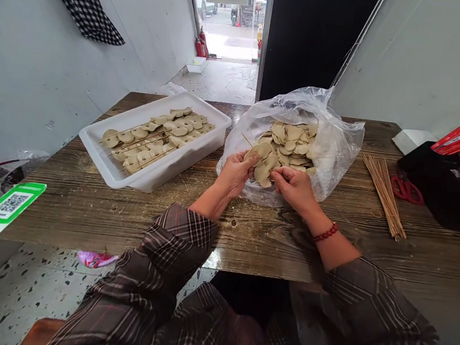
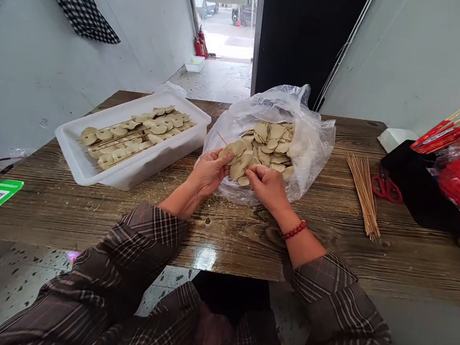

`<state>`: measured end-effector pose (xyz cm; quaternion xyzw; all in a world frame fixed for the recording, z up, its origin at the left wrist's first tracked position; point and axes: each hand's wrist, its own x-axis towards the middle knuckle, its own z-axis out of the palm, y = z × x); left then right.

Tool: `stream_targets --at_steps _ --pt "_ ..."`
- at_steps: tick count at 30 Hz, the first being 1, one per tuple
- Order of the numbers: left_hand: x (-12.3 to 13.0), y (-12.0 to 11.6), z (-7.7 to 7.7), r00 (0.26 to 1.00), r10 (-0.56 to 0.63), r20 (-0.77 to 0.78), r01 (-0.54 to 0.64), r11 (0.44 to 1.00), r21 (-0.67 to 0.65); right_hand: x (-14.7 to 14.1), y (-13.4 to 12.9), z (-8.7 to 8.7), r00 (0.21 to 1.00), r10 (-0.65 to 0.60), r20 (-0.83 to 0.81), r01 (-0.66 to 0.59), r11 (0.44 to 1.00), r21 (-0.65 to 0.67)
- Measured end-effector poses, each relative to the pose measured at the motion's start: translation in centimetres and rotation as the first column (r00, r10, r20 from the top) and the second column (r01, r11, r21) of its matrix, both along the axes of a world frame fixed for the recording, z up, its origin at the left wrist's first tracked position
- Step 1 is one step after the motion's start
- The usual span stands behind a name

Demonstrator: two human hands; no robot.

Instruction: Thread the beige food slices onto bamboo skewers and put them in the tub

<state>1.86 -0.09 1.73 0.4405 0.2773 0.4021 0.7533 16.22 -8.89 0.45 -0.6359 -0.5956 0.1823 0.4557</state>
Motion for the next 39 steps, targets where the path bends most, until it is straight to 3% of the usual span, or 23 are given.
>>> stream_targets --at_steps 4,8,10,12,15,21,27,31,33,35,39 --pt "-0.7 0.8 0.3 0.999 0.050 -0.005 -0.050 0.999 0.018 1.6 0.1 0.1 0.998 -0.053 -0.043 0.055 0.997 0.051" --pt "-1.3 2.0 -0.4 0.970 0.191 -0.152 -0.147 0.954 0.261 3.7 0.3 0.3 0.969 -0.192 -0.157 0.207 0.974 0.090" --pt "-1.4 2.5 -0.9 0.914 0.266 -0.306 -0.104 0.882 0.459 4.3 0.4 0.4 0.948 -0.226 -0.224 0.254 0.961 0.105" --pt "-1.5 3.0 -1.4 0.819 0.374 -0.436 -0.009 0.767 0.641 4.4 0.5 0.5 0.934 -0.223 -0.279 0.265 0.957 0.120" --pt "-1.7 3.4 -1.7 0.688 0.505 -0.521 0.145 0.608 0.781 4.2 0.6 0.6 0.930 -0.186 -0.316 0.237 0.963 0.131" --pt "-1.0 2.9 -1.9 0.607 0.545 -0.579 0.298 0.519 0.801 4.2 0.7 0.4 0.940 -0.186 -0.285 0.229 0.966 0.124" --pt "1.4 1.4 -1.8 0.609 0.573 -0.548 0.464 0.303 0.832 4.1 0.7 0.5 0.950 -0.179 -0.256 0.216 0.969 0.122" --pt "2.5 1.0 -1.7 0.569 0.590 -0.573 0.569 0.220 0.792 4.0 0.8 0.7 0.950 -0.159 -0.270 0.201 0.970 0.135" --pt "2.7 1.3 -1.8 0.575 0.577 -0.580 0.580 0.212 0.787 4.0 0.7 0.9 0.948 -0.152 -0.279 0.199 0.969 0.148" --pt "2.7 1.7 -2.0 0.603 0.547 -0.580 0.539 0.257 0.803 4.0 0.7 1.1 0.947 -0.153 -0.283 0.201 0.968 0.150" --pt "2.4 2.6 -2.0 0.632 0.507 -0.586 0.373 0.464 0.803 3.8 0.5 1.4 0.943 -0.144 -0.300 0.193 0.971 0.140"
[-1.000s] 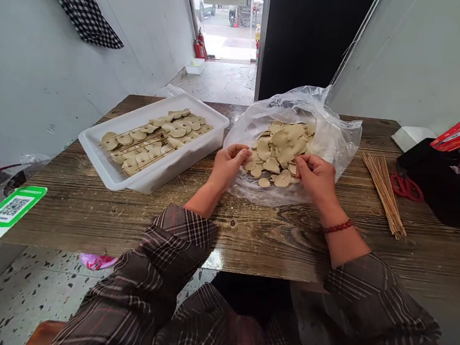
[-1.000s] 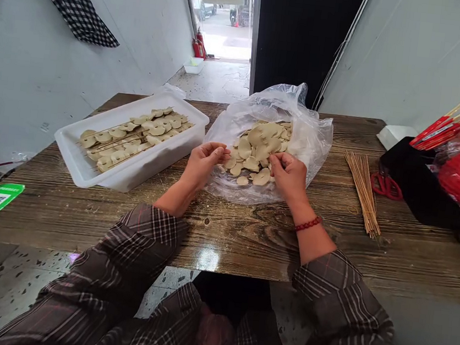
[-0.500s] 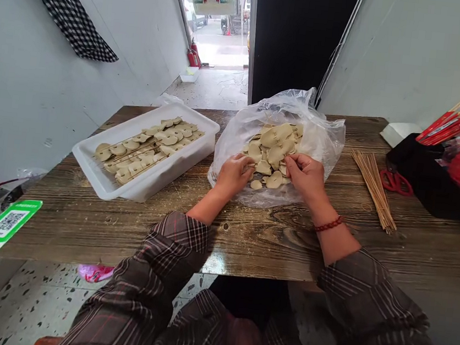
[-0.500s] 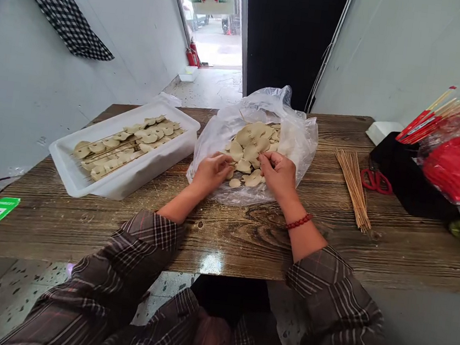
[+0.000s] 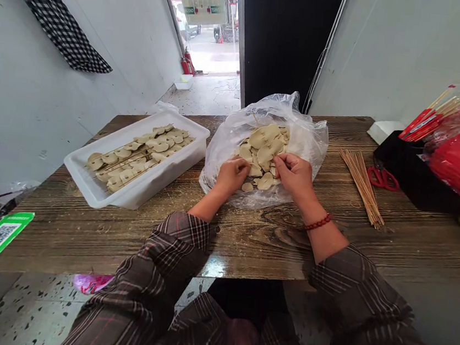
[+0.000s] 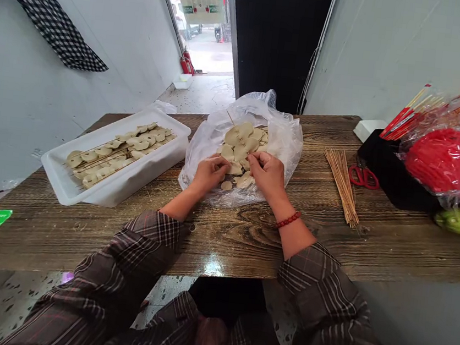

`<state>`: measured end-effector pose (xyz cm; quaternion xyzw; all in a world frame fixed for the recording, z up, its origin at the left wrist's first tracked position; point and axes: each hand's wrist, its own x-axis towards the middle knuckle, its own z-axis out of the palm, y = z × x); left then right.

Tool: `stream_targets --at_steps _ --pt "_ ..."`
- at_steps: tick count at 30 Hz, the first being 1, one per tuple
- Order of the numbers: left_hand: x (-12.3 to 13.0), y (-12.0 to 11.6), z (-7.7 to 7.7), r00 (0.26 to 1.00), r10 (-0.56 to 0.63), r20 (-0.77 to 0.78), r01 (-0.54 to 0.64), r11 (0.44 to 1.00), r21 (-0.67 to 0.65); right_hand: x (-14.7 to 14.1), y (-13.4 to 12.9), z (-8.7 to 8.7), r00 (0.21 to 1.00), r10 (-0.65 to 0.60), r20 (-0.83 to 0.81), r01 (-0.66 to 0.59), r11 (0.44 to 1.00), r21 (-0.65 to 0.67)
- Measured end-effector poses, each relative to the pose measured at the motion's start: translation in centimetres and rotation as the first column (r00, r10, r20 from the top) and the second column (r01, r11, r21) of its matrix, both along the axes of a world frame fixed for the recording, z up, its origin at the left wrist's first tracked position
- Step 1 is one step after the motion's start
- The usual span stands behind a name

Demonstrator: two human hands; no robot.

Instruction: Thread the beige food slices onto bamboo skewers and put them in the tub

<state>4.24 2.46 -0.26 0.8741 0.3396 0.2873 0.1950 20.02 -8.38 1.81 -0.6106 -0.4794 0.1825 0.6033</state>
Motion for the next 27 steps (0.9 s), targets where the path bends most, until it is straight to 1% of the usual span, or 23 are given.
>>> stream_targets --at_steps 2,3,6,8,10,12,14,16,17,18,22,24,27 --pt "-0.1 0.0 0.0 0.999 0.040 0.014 -0.039 0.998 -0.044 -0.1 0.0 0.0 1.000 0.011 -0.001 -0.011 1.000 0.003" --pt "0.0 -0.1 0.0 0.999 0.034 0.003 -0.033 0.999 -0.036 -0.1 0.0 0.0 1.000 0.014 0.001 -0.014 1.000 0.003" --pt "0.6 -0.6 0.0 0.995 -0.031 -0.093 0.038 0.997 0.071 0.0 0.0 -0.2 1.000 0.003 0.004 -0.003 1.000 -0.004" --pt "1.0 -0.8 -0.1 0.984 -0.051 -0.168 0.075 0.988 0.137 0.1 0.0 -0.2 1.000 -0.008 0.006 0.008 1.000 -0.006" --pt "1.3 -0.7 0.0 0.977 -0.048 -0.208 0.081 0.985 0.152 0.1 0.0 -0.1 1.000 -0.013 0.010 0.013 1.000 -0.004" --pt "1.2 -0.5 0.3 0.981 -0.013 -0.194 0.040 0.990 0.135 0.1 0.0 0.1 1.000 -0.010 0.010 0.010 1.000 0.002" --pt "1.0 -0.2 0.6 0.988 0.068 -0.142 -0.049 0.989 0.138 -0.1 -0.1 0.3 1.000 -0.005 0.002 0.005 1.000 0.008" --pt "0.7 -0.1 1.1 0.984 0.145 -0.103 -0.125 0.976 0.181 -0.2 -0.2 0.6 1.000 -0.008 -0.001 0.008 1.000 0.005" --pt "0.6 -0.3 1.2 0.981 0.160 -0.108 -0.135 0.969 0.208 -0.3 -0.3 0.7 1.000 -0.011 0.001 0.011 1.000 0.000" --pt "0.6 -0.5 1.4 0.979 0.153 -0.133 -0.119 0.966 0.231 -0.3 -0.3 0.8 1.000 -0.015 0.003 0.015 1.000 -0.005" --pt "0.9 -2.4 1.8 0.965 0.040 -0.260 0.032 0.963 0.267 -0.2 -0.3 0.9 1.000 -0.021 0.006 0.022 1.000 -0.010" --pt "1.3 -3.4 1.9 0.950 0.007 -0.313 0.074 0.966 0.247 -0.1 -0.3 0.8 1.000 -0.020 0.013 0.020 1.000 0.003" --pt "1.9 -4.4 1.9 0.922 -0.020 -0.386 0.096 0.979 0.178 -0.1 -0.3 0.8 1.000 -0.024 0.017 0.024 0.999 0.021"
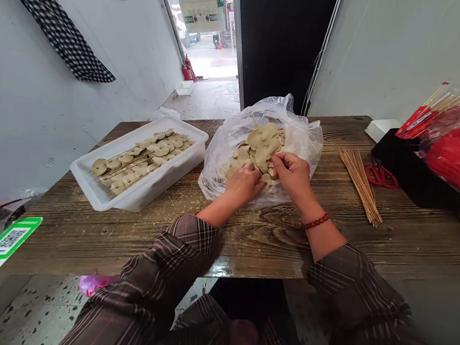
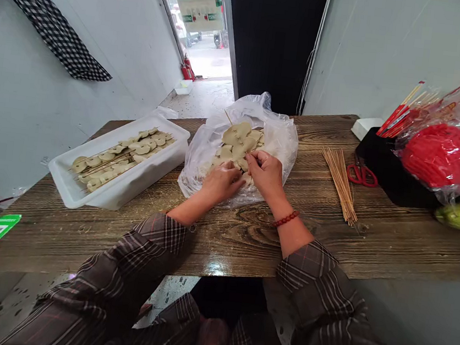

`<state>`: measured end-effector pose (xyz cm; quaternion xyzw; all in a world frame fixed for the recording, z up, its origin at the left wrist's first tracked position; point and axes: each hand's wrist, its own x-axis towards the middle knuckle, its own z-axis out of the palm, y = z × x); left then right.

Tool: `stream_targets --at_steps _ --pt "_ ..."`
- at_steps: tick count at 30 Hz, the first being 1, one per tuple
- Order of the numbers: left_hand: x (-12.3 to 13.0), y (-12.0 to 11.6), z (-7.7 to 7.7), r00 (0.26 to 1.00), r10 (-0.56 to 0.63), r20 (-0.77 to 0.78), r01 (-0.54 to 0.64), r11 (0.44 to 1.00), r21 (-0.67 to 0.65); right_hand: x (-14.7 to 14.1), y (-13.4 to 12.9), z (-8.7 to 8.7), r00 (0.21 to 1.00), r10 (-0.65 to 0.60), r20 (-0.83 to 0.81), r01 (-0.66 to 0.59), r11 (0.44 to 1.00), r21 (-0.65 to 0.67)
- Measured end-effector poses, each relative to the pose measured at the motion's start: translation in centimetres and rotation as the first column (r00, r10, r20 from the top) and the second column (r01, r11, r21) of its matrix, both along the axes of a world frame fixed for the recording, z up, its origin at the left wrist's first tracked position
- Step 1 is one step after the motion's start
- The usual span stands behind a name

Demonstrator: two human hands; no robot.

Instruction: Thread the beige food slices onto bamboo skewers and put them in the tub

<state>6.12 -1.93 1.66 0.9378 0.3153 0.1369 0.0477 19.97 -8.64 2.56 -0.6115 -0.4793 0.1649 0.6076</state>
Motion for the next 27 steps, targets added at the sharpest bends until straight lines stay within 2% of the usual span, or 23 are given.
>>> stream_targets --at_steps 13,19,22,27 --pt "1.6 -0.2 -0.1 0.990 0.131 -0.046 -0.136 0.979 -0.153 0.6 0.0 -0.2 0.999 0.010 -0.053 -0.009 1.000 0.018" --pt "2.3 -0.9 0.0 0.976 0.207 -0.067 -0.215 0.965 -0.149 0.6 -0.2 -0.2 0.996 0.015 -0.085 -0.014 1.000 0.015" --pt "2.6 -1.0 -0.3 0.978 0.207 -0.040 -0.211 0.961 -0.180 0.6 -0.1 -0.4 0.995 0.024 -0.094 -0.022 1.000 0.020" --pt "2.9 -1.6 -0.7 0.985 0.130 0.110 -0.113 0.983 -0.147 0.8 0.0 -0.8 0.999 0.017 -0.050 -0.016 1.000 0.023"
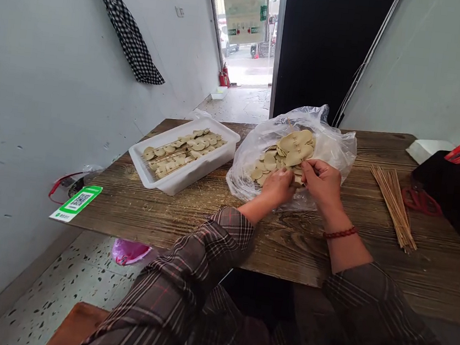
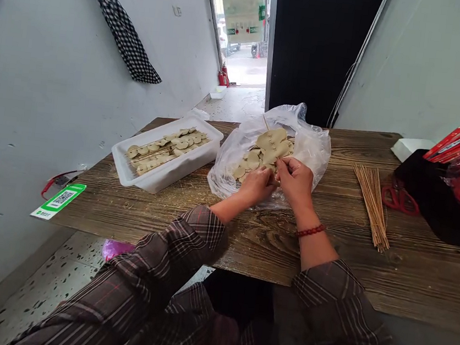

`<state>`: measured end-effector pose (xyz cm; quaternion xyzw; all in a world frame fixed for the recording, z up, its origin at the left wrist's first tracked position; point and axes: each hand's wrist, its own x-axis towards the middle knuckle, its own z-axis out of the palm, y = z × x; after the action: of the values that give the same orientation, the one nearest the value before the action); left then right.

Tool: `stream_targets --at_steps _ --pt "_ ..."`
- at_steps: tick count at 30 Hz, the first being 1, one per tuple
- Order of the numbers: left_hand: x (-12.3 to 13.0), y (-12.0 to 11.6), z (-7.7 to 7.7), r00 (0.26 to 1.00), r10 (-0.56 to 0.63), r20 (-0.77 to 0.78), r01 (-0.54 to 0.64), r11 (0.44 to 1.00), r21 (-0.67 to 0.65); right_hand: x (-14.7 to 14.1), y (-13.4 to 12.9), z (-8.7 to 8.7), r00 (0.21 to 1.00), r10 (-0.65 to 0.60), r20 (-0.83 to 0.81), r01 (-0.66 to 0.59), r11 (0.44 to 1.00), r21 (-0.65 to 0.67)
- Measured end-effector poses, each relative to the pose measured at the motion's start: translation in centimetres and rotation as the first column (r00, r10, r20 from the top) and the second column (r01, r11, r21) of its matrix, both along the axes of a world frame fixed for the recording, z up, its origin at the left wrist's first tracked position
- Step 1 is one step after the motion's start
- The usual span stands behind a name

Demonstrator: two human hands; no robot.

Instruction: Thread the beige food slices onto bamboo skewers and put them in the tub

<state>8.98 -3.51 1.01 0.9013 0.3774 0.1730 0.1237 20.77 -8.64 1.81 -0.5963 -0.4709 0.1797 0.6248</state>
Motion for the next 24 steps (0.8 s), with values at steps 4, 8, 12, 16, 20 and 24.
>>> stream_targets --at_steps 4,8,12,16,20,24 --pt "-0.3 0.2 0.2 0.981 -0.042 0.190 0.073 0.985 -0.157 0.0 -0.1 0.0 1.000 -0.015 0.024 0.016 1.000 -0.014" --pt "-3.0 2.3 1.0 0.822 0.168 0.544 0.124 0.879 -0.460 -0.3 -0.2 0.0 1.000 0.005 -0.014 -0.005 1.000 -0.016" --pt "-7.2 5.0 1.7 0.558 0.505 0.658 0.275 0.636 -0.721 -0.8 -0.3 0.0 0.996 0.082 0.021 -0.081 0.995 -0.059" --pt "-9.7 6.2 1.5 0.476 0.606 0.638 0.344 0.539 -0.769 -1.4 -0.5 0.3 0.967 0.235 0.101 -0.216 0.961 -0.171" --pt "-10.0 6.1 1.0 0.482 0.568 0.667 0.379 0.551 -0.744 -1.7 -0.8 0.5 0.914 0.350 0.207 -0.289 0.917 -0.274" --pt "-10.2 6.1 0.7 0.481 0.498 0.722 0.371 0.631 -0.682 -1.4 -1.0 0.7 0.886 0.404 0.227 -0.318 0.886 -0.337"
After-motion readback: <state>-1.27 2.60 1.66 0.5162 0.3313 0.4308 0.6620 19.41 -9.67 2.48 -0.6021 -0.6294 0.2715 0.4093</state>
